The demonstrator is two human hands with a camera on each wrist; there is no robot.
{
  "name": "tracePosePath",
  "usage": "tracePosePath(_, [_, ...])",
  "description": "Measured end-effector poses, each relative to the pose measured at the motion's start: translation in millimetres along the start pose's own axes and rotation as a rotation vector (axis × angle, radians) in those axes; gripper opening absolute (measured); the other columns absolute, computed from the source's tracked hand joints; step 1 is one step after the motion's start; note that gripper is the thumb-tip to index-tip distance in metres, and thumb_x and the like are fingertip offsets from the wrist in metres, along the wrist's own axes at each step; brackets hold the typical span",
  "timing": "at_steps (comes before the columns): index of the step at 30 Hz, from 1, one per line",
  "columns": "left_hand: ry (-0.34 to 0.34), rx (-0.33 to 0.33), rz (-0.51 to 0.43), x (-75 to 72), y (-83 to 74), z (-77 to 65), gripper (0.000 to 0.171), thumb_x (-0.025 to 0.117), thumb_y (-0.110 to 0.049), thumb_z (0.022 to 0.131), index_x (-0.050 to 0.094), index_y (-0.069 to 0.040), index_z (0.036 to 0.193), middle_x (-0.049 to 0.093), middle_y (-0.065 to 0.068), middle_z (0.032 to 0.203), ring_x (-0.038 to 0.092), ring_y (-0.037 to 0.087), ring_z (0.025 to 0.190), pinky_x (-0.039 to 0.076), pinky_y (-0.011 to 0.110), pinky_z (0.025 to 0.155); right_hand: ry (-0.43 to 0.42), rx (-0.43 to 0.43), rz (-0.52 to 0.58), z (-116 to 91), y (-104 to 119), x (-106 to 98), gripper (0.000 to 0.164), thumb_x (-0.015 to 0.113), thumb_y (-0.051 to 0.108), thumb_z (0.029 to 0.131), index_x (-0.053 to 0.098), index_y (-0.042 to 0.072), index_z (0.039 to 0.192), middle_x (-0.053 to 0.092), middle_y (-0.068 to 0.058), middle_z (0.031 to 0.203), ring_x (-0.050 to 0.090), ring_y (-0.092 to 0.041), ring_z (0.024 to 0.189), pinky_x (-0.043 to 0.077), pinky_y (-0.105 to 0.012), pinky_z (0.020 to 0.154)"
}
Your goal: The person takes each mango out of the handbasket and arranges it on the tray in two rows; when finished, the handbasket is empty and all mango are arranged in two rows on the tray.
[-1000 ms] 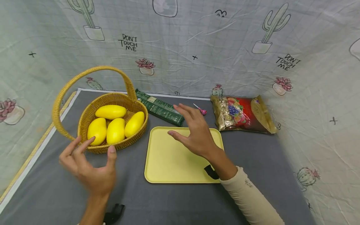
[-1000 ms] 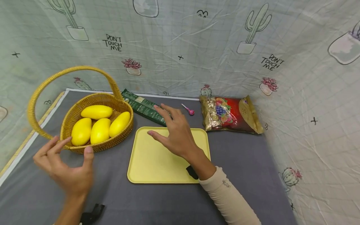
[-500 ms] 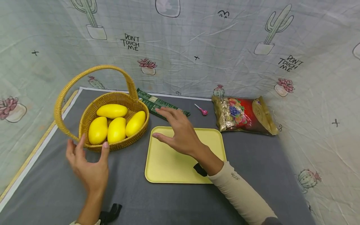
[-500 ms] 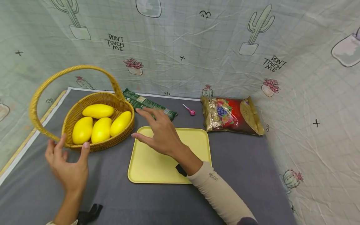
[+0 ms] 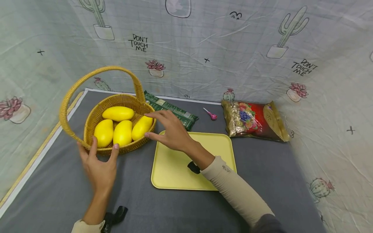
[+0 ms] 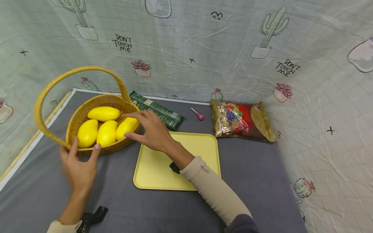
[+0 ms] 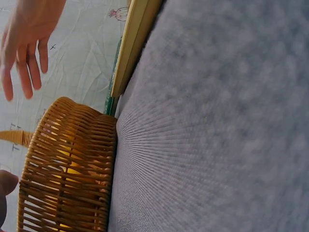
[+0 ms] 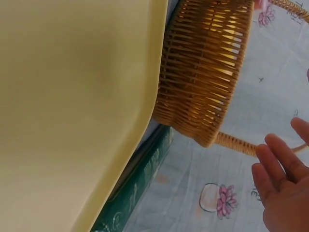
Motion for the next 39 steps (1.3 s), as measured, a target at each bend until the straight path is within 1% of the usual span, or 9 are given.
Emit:
tracePosePath(5, [0.015,0.008,0.016,2.4,3.4,1.7,0.073,0.084,-0.027,0.092,0.053,-0.011,0.156,0.012,0.005,0.179,0.015,0.021,0.165,0.017,0.047,0.133,0.075,0.033,0.029,19,-11,14,0.055,0.076,0.045,0.098,0.064,0.023,0.147,0.062,-0.003,0.146,0.055,-0.021,0.136,0.046,-0.042,0.114])
tracePosePath(9, [0.011,0.016,0.011,3.3,5.5,2.2,0.063,0.084,-0.025,0.092,0.063,-0.012,0.149,0.014,0.004,0.179,0.017,0.021,0.165,0.018,0.049,0.132,0.146,0.049,0.055,33,-19,23,0.052,0.077,0.043,0.099,0.066,0.02,0.145,0.063,-0.002,0.148,0.054,-0.022,0.139,0.045,-0.043,0.115])
tracePosePath(14, [0.0,0.031,-0.01,4.2,6.5,2.3,0.049,0.086,-0.02,0.09,0.073,-0.013,0.137,0.017,0.006,0.178,0.019,0.023,0.164,0.018,0.052,0.132,0.244,0.046,0.073,48,-24,32,0.051,0.077,0.04,0.099,0.067,0.018,0.144,0.064,-0.001,0.148,0.052,-0.024,0.143,0.041,-0.045,0.12])
tracePosePath(20, [-0.005,0.044,-0.019,3.5,5.8,1.5,0.044,0.087,-0.019,0.089,0.076,-0.013,0.132,0.022,0.006,0.177,0.023,0.024,0.163,0.019,0.054,0.131,0.359,0.032,0.056,63,-27,39,0.051,0.078,0.037,0.098,0.067,0.015,0.143,0.066,-0.001,0.146,0.054,-0.024,0.139,0.04,-0.043,0.117])
tracePosePath(22, [-0.003,0.046,-0.022,2.6,4.8,1.2,0.044,0.087,-0.02,0.09,0.076,-0.013,0.132,0.022,0.005,0.177,0.023,0.023,0.163,0.02,0.053,0.131,0.387,0.02,0.052,67,-28,41,0.051,0.08,0.036,0.097,0.068,0.014,0.142,0.067,-0.001,0.145,0.055,-0.023,0.139,0.037,-0.041,0.121])
tracePosePath(26, [0.012,0.027,-0.049,1.4,4.0,0.3,0.046,0.086,-0.021,0.091,0.074,-0.013,0.135,0.021,0.001,0.177,0.024,0.021,0.162,0.028,0.055,0.129,0.445,-0.005,0.037,74,-30,46,0.051,0.083,0.037,0.094,0.071,0.015,0.138,0.07,0.0,0.142,0.06,-0.019,0.132,0.041,-0.036,0.117])
tracePosePath(30, [0.016,-0.012,-0.081,0.4,4.9,-0.2,0.05,0.086,-0.022,0.091,0.072,-0.014,0.139,0.019,0.0,0.177,0.024,0.021,0.163,0.039,0.061,0.12,0.512,-0.001,0.033,79,-31,49,0.049,0.084,0.04,0.092,0.074,0.019,0.135,0.071,0.003,0.139,0.061,-0.017,0.128,0.044,-0.034,0.11])
tracePosePath(35, [0.002,-0.039,-0.075,-1.5,5.9,-1.2,0.049,0.088,-0.025,0.09,0.074,-0.016,0.136,0.021,0.004,0.177,0.025,0.02,0.162,0.041,0.051,0.121,0.597,0.039,0.009,83,-31,52,0.05,0.082,0.045,0.093,0.072,0.024,0.137,0.068,0.006,0.143,0.057,-0.015,0.135,0.036,-0.037,0.119])
tracePosePath(39, [-0.004,-0.039,-0.098,-3.0,6.4,-2.5,0.046,0.09,-0.022,0.088,0.076,-0.01,0.13,0.024,0.003,0.176,0.025,0.019,0.162,0.041,0.048,0.12,0.658,0.059,-0.014,86,-31,55,0.051,0.081,0.046,0.093,0.071,0.025,0.138,0.065,0.007,0.147,0.055,-0.016,0.137,0.033,-0.04,0.122])
Point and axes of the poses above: each hand's wrist, its own z-axis towards the middle knuckle, its own x-axis out of the palm, y = z × x, the point moved 5 cm from there along z, towards the middle knuckle
